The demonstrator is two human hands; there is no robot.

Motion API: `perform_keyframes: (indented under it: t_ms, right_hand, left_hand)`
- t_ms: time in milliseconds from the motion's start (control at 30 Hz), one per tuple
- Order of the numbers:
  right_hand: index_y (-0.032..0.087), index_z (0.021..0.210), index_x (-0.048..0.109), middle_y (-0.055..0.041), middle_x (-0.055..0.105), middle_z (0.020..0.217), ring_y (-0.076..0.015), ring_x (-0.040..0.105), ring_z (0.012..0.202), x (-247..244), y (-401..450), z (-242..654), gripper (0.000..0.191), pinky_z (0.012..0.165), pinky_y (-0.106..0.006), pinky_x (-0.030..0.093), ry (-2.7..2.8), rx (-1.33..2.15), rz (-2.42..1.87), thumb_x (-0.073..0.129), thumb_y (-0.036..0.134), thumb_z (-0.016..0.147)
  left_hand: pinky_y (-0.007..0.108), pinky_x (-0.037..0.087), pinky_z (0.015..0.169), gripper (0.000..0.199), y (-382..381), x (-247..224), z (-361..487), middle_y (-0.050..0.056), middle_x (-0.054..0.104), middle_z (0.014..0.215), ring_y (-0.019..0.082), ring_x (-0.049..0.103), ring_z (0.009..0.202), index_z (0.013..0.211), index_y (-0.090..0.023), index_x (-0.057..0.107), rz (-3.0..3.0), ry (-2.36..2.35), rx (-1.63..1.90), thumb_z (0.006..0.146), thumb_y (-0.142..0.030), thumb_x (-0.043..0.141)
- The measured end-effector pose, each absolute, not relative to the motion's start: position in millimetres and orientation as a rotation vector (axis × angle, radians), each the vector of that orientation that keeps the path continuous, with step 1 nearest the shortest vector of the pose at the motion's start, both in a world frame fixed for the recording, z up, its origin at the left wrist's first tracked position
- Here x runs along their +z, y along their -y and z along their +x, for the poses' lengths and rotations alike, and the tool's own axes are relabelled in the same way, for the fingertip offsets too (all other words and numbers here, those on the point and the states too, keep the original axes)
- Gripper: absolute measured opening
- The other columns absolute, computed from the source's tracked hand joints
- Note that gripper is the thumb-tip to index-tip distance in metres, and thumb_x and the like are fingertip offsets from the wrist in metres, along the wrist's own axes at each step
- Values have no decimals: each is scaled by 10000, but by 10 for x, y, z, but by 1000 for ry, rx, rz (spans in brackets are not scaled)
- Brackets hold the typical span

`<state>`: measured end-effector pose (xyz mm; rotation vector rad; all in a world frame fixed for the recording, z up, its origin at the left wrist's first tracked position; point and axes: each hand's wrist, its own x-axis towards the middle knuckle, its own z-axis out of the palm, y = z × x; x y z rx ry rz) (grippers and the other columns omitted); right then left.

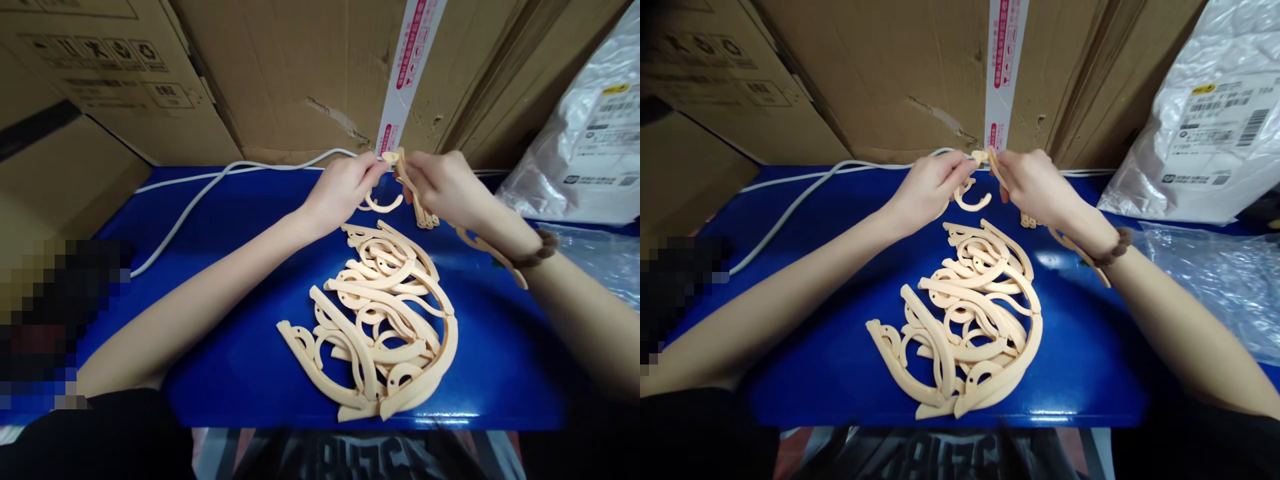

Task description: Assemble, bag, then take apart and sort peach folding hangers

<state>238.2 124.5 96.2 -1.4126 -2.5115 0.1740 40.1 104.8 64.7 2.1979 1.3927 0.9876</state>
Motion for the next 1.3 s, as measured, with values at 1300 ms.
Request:
perform_keyframes:
  t_ms: [1300]
  right_hand:
    - [108, 1012, 636, -44, 680, 802, -182, 668, 807, 712, -1277, 2229, 129, 806, -353, 488, 2375, 48, -1486, 509, 122, 1001]
  left_hand:
    - [203, 401, 573, 226, -912, 648, 649, -50, 423, 629, 102, 518, 550, 909, -211, 501, 1599, -1320, 1036, 1094, -310, 416]
